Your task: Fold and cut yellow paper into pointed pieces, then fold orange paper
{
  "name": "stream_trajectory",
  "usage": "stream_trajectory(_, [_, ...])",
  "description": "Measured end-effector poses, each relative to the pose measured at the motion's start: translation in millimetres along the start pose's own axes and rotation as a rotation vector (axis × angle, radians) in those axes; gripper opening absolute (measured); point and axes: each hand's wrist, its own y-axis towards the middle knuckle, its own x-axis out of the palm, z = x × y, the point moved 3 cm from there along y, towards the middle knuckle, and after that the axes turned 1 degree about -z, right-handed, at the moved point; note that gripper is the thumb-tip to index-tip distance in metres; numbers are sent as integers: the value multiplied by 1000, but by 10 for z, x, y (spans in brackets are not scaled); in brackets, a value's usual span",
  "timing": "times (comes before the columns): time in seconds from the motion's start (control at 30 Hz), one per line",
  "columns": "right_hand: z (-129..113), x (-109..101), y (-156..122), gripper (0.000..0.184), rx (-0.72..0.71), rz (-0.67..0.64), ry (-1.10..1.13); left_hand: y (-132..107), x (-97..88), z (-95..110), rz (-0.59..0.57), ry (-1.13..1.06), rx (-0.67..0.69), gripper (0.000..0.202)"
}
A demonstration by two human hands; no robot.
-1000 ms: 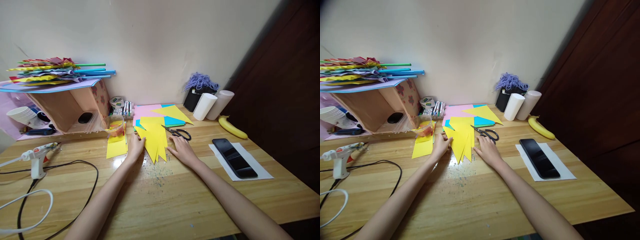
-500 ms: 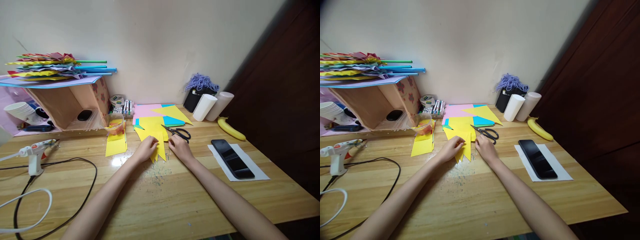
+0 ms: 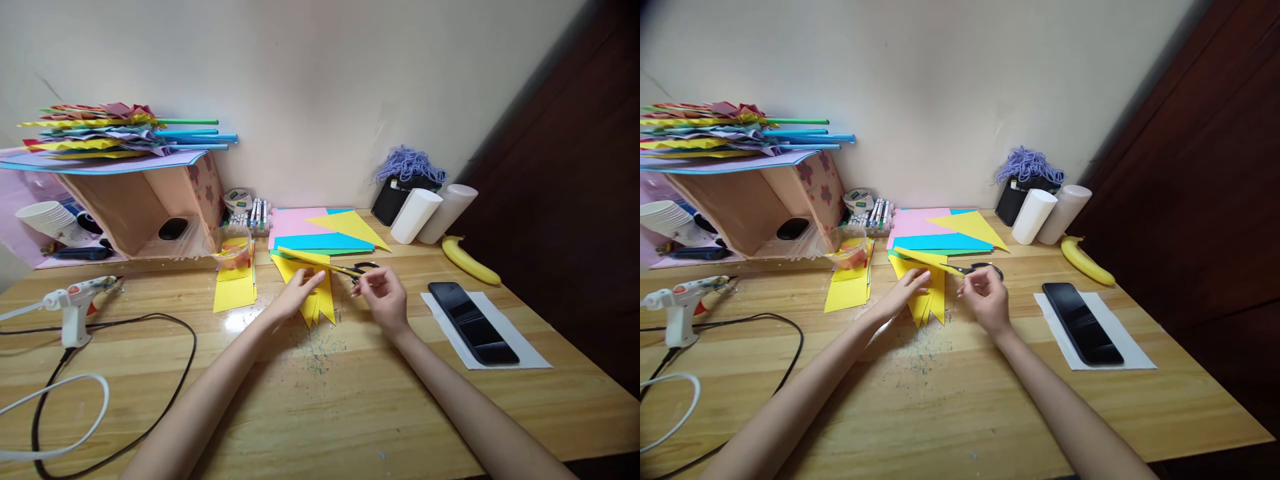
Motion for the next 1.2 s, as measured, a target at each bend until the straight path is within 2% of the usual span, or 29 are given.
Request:
stream_trajectory(0.07, [-125, 139, -142, 2, -180, -283, -179, -48, 90, 86, -206, -278, -69, 49])
stream_trajectory(0.1, [-169, 211, -219, 3, -260, -417, -258, -71, 112, 123, -248, -359, -103, 46])
stream_trajectory(0.13, [-202, 278, -292, 7, -323, -538, -326, -86, 116, 146, -244, -407, -143, 40])
stream_trajectory(0.2, [-249, 383, -403, 14, -400, -712, -412, -96, 78, 157, -146, -439, -214, 28])
stream_trajectory(0.3, [-281, 446, -444, 16, -428, -823, -445, -70, -56, 129, 14, -422, -258, 25])
stream_trajectory(0.37, [-248, 396, -360, 17, -378, -763, -442, -34, -170, 109, 51, -400, -246, 28])
stream_trajectory(0.43, [-136, 254, -195, 18, -262, -581, -486, 4, -281, 78, 34, -394, -245, 31])
stream_trajectory(0.5, [39, 44, -11, 18, -123, -366, -629, 40, -376, 22, 23, -403, -255, 30])
stream_trajectory(0.57, [222, -164, 133, 20, -33, -242, -812, 69, -465, -66, 110, -331, -250, 26])
stream_trajectory(0.63, [379, -319, 220, 26, 46, -241, -884, 92, -524, -174, 223, -218, -248, 22])
stream_trajectory(0.7, [471, -401, 261, 27, 55, -298, -873, 113, -546, -274, 300, -148, -235, 19])
stream_trajectory(0.8, [516, -431, 281, 25, 36, -332, -851, 137, -559, -354, 419, -41, -176, 24])
stream_trajectory(0.9, [529, -407, 291, 26, 20, -316, -901, 134, -559, -314, 508, 59, -92, 30])
stream_trajectory(0.97, [541, -379, 288, 25, 28, -338, -944, 118, -548, -221, 512, 119, 0, 30])
stream_trajectory(1.07, [547, -360, 270, 23, 117, -362, -941, 69, -529, -25, 463, 242, 199, 26])
stream_trajectory(1.13, [524, -356, 252, 22, 209, -343, -867, 33, -525, 83, 421, 285, 288, 26])
stream_trajectory(1.2, [468, -333, 230, 18, 297, -306, -695, 6, -535, 152, 399, 273, 324, 28])
